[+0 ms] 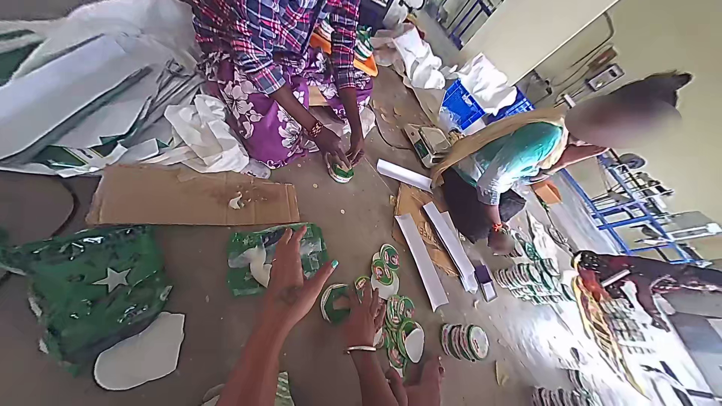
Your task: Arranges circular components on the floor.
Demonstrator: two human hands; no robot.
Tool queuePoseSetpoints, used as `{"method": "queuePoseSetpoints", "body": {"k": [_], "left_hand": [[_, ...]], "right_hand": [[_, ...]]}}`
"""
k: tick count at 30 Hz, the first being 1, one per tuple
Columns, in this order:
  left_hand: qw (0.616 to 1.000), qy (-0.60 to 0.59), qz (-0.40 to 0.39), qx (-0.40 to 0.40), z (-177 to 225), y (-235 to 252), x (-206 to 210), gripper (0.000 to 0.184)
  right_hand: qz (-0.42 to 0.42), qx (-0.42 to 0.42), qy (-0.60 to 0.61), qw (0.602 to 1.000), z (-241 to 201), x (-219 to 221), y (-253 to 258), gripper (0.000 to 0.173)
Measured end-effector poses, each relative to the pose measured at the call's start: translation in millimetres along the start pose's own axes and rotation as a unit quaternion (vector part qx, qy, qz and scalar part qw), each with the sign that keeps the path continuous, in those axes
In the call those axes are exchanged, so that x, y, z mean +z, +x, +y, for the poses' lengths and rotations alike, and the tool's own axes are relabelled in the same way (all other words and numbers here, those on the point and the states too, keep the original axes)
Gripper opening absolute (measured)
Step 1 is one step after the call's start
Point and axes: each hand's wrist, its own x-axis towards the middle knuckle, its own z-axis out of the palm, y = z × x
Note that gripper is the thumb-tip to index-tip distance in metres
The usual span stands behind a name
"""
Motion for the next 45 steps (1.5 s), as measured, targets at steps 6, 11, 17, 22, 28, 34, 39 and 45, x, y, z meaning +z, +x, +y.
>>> {"method": "queuePoseSetpoints", "body": {"k": [6, 11, 17, 22, 28, 34, 39, 45], "left_hand": [[1.000, -0.002, 0.005, 0.004, -4, 0, 3, 0.082], [1.000, -0.001, -0.001, 0.011, -3, 1, 4, 0.084], [1.000, 0.019, 0.002, 0.009, -1, 0, 2, 0.081], [1.000, 0.013, 0.001, 0.008, -4, 2, 3, 0.082], [1.000, 0.020, -0.023, -0.009, -2, 1, 5, 0.082], [0.999, 0.018, -0.024, -0.015, 1, -1, 5, 0.083], [0.999, 0.019, -0.029, -0.010, -1, 1, 5, 0.082], [0.999, 0.024, -0.035, -0.021, 1, 0, 6, 0.082]], "right_hand": [[0.035, 0.056, 0.127, 0.990, 5, -1, 4, 0.047], [-0.015, 0.015, 0.044, 0.999, -19, 9, -9, 0.054], [0.021, -0.027, 0.016, 0.999, -15, 17, -10, 0.057], [0.108, -0.135, -0.060, 0.983, 8, 33, -43, 0.053], [0.162, -0.143, -0.141, 0.966, 34, 51, -50, 0.055], [0.168, -0.106, -0.073, 0.977, 21, 34, -53, 0.045], [0.061, -0.064, -0.096, 0.991, 20, 42, -55, 0.054], [0.014, 0.019, 0.071, 0.997, 31, 8, -23, 0.059]]}}
